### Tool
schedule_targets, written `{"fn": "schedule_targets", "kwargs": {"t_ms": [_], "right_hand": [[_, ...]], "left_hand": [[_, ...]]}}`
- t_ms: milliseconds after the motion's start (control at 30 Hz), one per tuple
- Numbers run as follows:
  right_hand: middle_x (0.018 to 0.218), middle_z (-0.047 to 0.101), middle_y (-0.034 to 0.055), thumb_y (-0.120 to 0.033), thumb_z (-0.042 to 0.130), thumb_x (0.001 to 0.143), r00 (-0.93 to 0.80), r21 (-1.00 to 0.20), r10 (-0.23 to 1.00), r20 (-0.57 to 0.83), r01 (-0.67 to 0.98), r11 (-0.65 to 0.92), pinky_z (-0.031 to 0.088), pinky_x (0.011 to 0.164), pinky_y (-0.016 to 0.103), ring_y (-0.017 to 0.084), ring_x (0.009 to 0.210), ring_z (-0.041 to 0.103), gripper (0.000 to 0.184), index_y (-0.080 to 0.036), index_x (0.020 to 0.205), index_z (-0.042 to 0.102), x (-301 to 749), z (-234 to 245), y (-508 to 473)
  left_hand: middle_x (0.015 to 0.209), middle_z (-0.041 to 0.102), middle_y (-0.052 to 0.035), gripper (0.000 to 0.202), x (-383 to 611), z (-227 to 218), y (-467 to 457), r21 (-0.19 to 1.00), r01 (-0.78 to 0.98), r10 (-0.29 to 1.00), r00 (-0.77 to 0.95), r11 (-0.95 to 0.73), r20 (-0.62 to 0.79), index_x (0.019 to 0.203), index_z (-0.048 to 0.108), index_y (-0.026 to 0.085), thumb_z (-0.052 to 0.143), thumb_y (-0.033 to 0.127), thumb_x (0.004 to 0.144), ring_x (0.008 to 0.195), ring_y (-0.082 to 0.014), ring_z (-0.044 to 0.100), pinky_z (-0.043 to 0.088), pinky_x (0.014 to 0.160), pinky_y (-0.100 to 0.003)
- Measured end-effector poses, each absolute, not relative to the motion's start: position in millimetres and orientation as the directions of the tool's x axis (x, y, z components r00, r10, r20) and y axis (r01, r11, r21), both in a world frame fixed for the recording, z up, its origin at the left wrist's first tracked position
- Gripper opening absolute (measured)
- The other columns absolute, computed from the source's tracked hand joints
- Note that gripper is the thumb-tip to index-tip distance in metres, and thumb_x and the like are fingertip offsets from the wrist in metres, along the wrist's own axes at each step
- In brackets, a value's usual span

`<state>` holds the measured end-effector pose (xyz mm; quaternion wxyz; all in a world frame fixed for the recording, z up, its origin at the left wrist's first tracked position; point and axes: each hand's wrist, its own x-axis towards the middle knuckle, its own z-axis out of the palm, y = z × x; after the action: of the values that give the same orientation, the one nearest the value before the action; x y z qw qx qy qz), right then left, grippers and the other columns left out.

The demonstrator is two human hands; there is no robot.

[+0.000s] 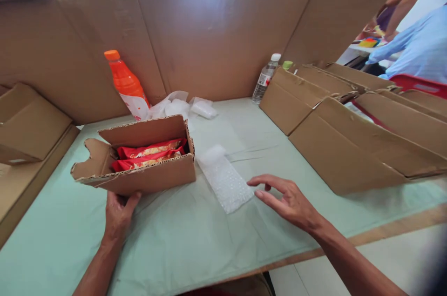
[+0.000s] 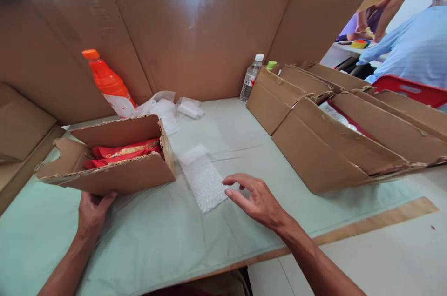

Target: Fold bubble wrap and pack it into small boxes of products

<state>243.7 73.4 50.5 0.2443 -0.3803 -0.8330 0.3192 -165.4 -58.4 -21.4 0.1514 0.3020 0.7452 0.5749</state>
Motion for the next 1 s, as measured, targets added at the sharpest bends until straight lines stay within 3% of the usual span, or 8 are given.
{"fn": "schedule_targets", "kwargs": {"t_ms": [133, 300, 400, 500, 567, 733, 900, 1000], "right_hand": [[0.115, 0.075, 0.0068, -0.038, 0.056, 0.094, -0.601, -0.615, 0.765, 0.231, 0.519, 0.593, 0.06, 0.08, 0.039, 0.026, 0.105, 0.07, 0.026, -0.027, 0.111, 0.072, 231.4, 33.3, 85.8], [0.135, 0.065, 0.0118, -0.022, 0.057, 0.089, -0.652, -0.328, 0.688, 0.318, 0.605, 0.725, 0.053, 0.097, 0.049, 0.031, 0.119, 0.063, 0.049, -0.025, 0.138, 0.059, 185.1, 14.7, 122.2], [0.146, 0.056, 0.017, -0.014, 0.062, 0.081, -0.693, -0.219, 0.672, 0.259, 0.636, 0.74, 0.048, 0.1, 0.055, 0.037, 0.129, 0.054, 0.05, -0.02, 0.131, 0.064, 149.8, 15.0, 146.4], [0.134, 0.066, 0.0135, -0.016, 0.063, 0.083, -0.709, -0.257, 0.67, 0.218, 0.621, 0.741, 0.044, 0.104, 0.051, 0.034, 0.131, 0.054, 0.017, -0.02, 0.094, 0.075, 125.2, 21.0, 164.9], [0.118, 0.075, 0.0094, -0.02, 0.06, 0.087, -0.68, -0.287, 0.697, 0.227, 0.637, 0.716, 0.045, 0.102, 0.045, 0.029, 0.12, 0.062, 0.014, -0.021, 0.085, 0.074, 114.6, 26.2, 176.5], [0.094, 0.078, 0.0091, -0.029, 0.055, 0.091, -0.482, -0.371, 0.832, 0.274, 0.745, 0.554, 0.051, 0.088, 0.038, 0.026, 0.094, 0.07, 0.021, -0.02, 0.093, 0.074, 88.9, 38.8, 227.2], [0.128, 0.068, 0.016, -0.027, 0.056, 0.088, -0.368, -0.458, 0.855, 0.366, 0.728, 0.51, 0.047, 0.104, 0.048, 0.031, 0.121, 0.061, 0.034, -0.015, 0.118, 0.068, 82.6, 48.9, 252.9], [0.126, 0.07, 0.0131, -0.03, 0.055, 0.09, -0.449, -0.494, 0.803, 0.391, 0.634, 0.595, 0.051, 0.101, 0.046, 0.028, 0.12, 0.063, 0.032, -0.018, 0.118, 0.068, 110.8, 43.0, 216.4]], "left_hand": [[0.109, 0.064, -0.0089, 0.067, -163.1, -18.5, -58.8, 0.952, 0.286, 0.647, -0.747, 0.106, 0.152, 0.12, 0.053, 0.017, 0.078, 0.045, 0.064, 0.105, -0.0282, 0.062, 0.051, 0.091, -0.039], [0.11, 0.065, -0.0088, 0.057, -160.6, -15.0, -58.8, 0.954, 0.299, 0.679, -0.708, 0.039, 0.194, 0.117, 0.054, 0.017, 0.074, 0.04, 0.068, 0.107, -0.0271, 0.062, 0.051, 0.091, -0.036], [0.106, 0.066, -0.0074, 0.052, -160.5, -14.4, -59.9, 0.951, 0.303, 0.686, -0.706, 0.065, 0.178, 0.114, 0.055, 0.017, 0.074, 0.039, 0.07, 0.101, -0.0255, 0.062, 0.05, 0.086, -0.034], [0.1, 0.064, -0.005, 0.048, -164.4, -15.8, -62.5, 0.946, 0.31, 0.679, -0.715, 0.094, 0.166, 0.11, 0.055, 0.019, 0.074, 0.039, 0.07, 0.094, -0.0229, 0.061, 0.049, 0.08, -0.031], [0.098, 0.063, -0.0033, 0.045, -169.0, -17.3, -63.3, 0.943, 0.316, 0.672, -0.721, 0.104, 0.168, 0.108, 0.056, 0.02, 0.075, 0.038, 0.07, 0.091, -0.0215, 0.06, 0.048, 0.079, -0.03], [0.089, 0.063, -0.0009, 0.039, -175.2, -18.8, -59.4, 0.952, 0.29, 0.675, -0.723, 0.102, 0.148, 0.102, 0.056, 0.021, 0.073, 0.039, 0.071, 0.081, -0.0188, 0.059, 0.047, 0.073, -0.028], [0.089, 0.063, -0.0015, 0.04, -171.2, -16.6, -57.7, 0.943, 0.311, 0.683, -0.714, 0.116, 0.151, 0.106, 0.057, 0.019, 0.07, 0.041, 0.075, 0.08, -0.0185, 0.059, 0.047, 0.071, -0.028], [0.096, 0.066, -0.0041, 0.043, -170.2, -14.8, -59.2, 0.945, 0.305, 0.703, -0.698, 0.12, 0.136, 0.114, 0.057, 0.018, 0.067, 0.038, 0.077, 0.087, -0.0204, 0.062, 0.049, 0.074, -0.029]]}}
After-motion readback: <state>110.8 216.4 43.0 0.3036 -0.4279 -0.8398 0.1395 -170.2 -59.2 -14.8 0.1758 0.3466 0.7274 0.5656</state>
